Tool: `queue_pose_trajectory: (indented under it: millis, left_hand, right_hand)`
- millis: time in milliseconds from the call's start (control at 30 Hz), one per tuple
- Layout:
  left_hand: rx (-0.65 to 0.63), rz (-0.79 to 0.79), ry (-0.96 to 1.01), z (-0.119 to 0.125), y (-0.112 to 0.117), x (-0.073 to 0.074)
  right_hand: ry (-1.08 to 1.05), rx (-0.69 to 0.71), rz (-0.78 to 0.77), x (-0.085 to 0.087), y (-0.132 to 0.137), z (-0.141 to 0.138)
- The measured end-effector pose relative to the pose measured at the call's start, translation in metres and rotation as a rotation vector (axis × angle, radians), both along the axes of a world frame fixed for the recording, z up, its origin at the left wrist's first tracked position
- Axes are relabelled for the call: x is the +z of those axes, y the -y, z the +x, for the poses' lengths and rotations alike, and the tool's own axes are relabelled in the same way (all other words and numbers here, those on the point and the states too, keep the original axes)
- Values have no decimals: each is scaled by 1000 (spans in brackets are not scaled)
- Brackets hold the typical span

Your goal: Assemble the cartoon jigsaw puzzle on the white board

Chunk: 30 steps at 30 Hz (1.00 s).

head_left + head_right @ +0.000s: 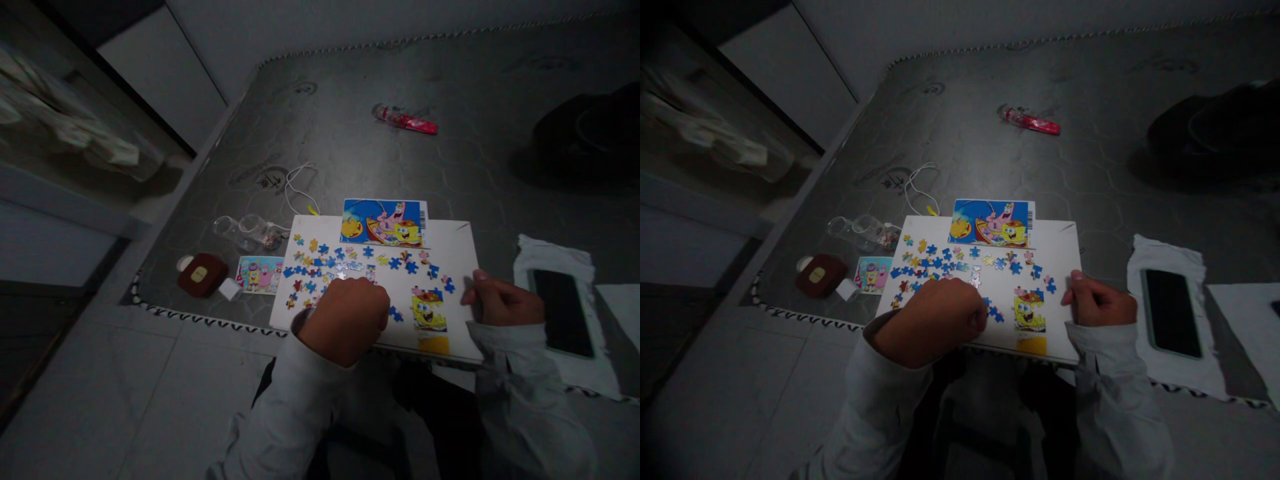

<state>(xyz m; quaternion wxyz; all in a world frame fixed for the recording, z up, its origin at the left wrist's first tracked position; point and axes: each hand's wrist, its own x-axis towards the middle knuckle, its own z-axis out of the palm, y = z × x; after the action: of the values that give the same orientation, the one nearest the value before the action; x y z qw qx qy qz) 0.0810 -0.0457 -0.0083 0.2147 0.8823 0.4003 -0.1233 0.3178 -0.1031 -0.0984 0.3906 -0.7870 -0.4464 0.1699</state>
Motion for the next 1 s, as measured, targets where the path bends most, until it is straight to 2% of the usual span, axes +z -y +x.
queue_pose_trajectory:
  millis: [100, 333, 633, 1000]
  left_hand:
    - [-4, 8, -2, 1, 0, 1]
    - [-26, 18, -7, 2, 1, -1]
    - [-20, -63, 70, -8, -2, -6]
    - [-34, -81, 68, -3, -6, -2]
  right_hand:
    - [25, -72, -6, 1, -1, -5]
    - [22, -59, -12, 2, -2, -5]
    - [18, -59, -30, 5, -2, -6]
    - [29, -51, -31, 4, -1, -4]
